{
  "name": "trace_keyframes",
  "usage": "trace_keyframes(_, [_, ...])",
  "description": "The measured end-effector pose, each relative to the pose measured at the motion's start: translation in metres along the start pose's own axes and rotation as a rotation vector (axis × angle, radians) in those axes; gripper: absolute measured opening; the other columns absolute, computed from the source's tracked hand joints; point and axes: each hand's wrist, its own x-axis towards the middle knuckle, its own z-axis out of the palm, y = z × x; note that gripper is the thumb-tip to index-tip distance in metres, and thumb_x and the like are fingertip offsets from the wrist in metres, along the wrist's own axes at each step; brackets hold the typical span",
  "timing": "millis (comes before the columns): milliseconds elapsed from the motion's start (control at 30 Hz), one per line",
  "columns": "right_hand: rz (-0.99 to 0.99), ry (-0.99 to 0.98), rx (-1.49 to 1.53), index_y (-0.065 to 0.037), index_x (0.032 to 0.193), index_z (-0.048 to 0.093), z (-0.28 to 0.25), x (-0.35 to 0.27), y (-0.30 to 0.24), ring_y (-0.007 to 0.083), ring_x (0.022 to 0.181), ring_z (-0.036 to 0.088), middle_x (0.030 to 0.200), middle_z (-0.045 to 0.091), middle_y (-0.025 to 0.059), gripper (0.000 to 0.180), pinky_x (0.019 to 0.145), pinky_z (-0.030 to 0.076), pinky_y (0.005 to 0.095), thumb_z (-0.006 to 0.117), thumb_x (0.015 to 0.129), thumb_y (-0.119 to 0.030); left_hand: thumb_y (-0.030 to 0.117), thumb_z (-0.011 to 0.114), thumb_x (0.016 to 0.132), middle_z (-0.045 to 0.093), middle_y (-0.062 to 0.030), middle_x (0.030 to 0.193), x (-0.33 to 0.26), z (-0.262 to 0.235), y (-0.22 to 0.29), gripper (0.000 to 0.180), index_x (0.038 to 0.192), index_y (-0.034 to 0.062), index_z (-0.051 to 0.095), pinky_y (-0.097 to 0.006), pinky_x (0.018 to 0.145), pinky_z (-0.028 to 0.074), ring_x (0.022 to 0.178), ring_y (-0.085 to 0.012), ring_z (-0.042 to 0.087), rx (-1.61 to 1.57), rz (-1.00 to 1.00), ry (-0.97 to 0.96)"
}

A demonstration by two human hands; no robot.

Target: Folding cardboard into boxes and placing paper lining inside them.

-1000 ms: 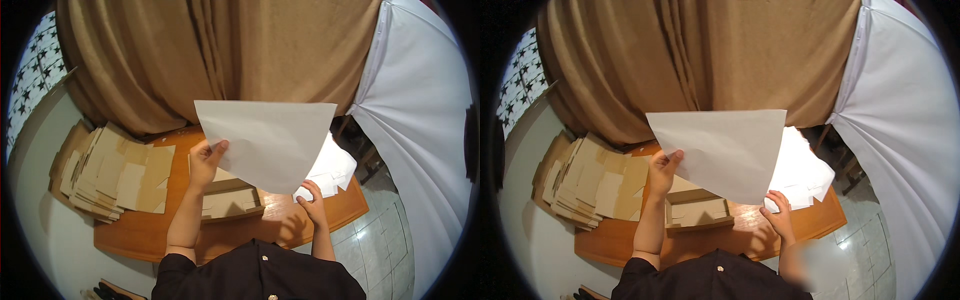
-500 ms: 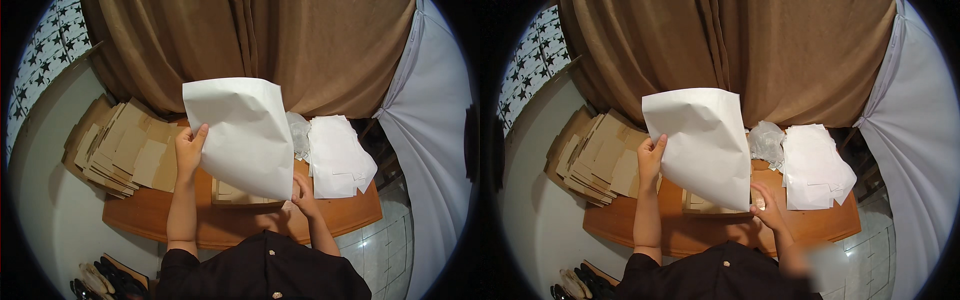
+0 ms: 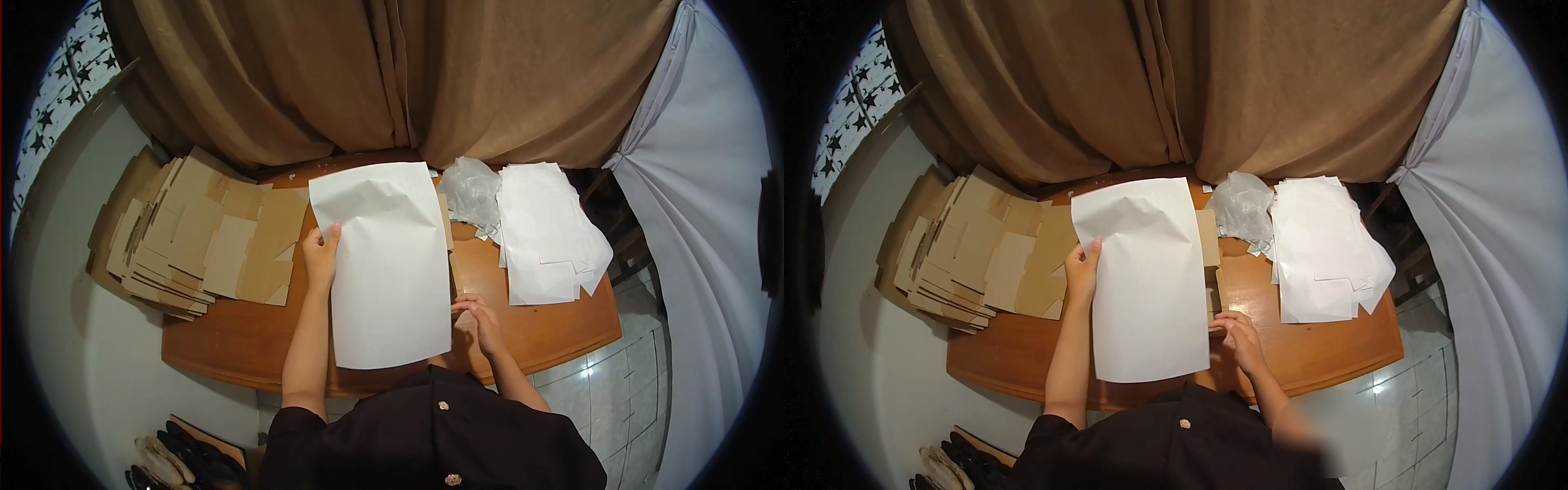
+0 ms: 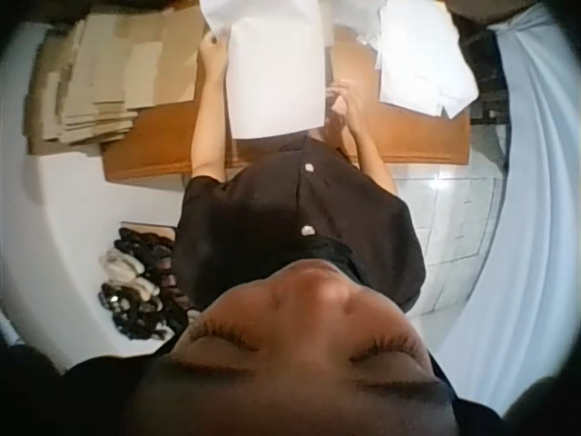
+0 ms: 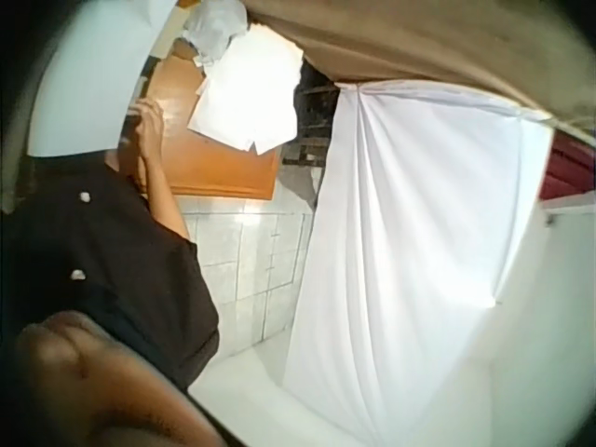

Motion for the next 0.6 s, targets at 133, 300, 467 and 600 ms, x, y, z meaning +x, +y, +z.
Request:
trace_keyframes(133, [-0.008, 0.141, -0.461, -0.008, 0.088, 0.069, 0.010, 0.000, 0.008, 0.0224, 0.115, 0.035, 0.113, 0.053, 0.0073, 0.022, 0.098, 0.022, 0.0373, 0.061, 0.084, -0.028, 0.033, 0.064, 0.083, 0.059, -0.0050, 0.100, -0.007, 0.010, -0.015, 0.030, 0.085, 0.0035, 0.067, -0.033, 0.079, 0.038, 0.087, -0.0180, 0.053, 0.212, -0.004, 0.014])
trace_keyframes(300, [-0.017, 0.255, -0.662, -0.009, 0.083, 0.066, 0.026, -0.008, 0.017, 0.0250, 0.114, 0.037, 0.112, 0.054, 0.0069, 0.020, 0.098, 0.020, 0.0431, 0.063, 0.081, -0.028, 0.042, 0.063, 0.080, 0.053, -0.0055, 0.119, -0.016, 0.013, -0.045, 0.036, 0.088, 0.0077, 0.069, -0.065, 0.093, 0.008, 0.118, -0.0249, 0.040, 0.557, -0.047, 0.003])
trace_keyframes(467, [-0.093, 0.371, -0.840, -0.010, 0.074, 0.063, 0.031, -0.008, 0.034, 0.0262, 0.114, 0.034, 0.110, 0.052, 0.0065, 0.019, 0.095, 0.015, 0.0468, 0.066, 0.077, -0.028, 0.040, 0.063, 0.080, 0.042, -0.0088, 0.132, -0.023, 0.023, -0.034, 0.052, 0.121, 0.0105, 0.052, -0.062, 0.098, 0.006, 0.124, -0.0285, 0.034, 0.821, -0.150, -0.057])
trace_keyframes(600, [-0.064, 0.394, -0.852, -0.010, 0.082, 0.061, 0.036, -0.007, 0.033, 0.0309, 0.117, 0.031, 0.114, 0.048, 0.0115, 0.016, 0.096, 0.016, 0.0477, 0.064, 0.077, -0.025, 0.036, 0.058, 0.084, 0.036, -0.0130, 0.137, -0.028, 0.030, -0.030, 0.056, 0.132, 0.0133, 0.040, -0.060, 0.102, 0.009, 0.128, -0.0320, 0.030, 0.722, 0.376, 0.040])
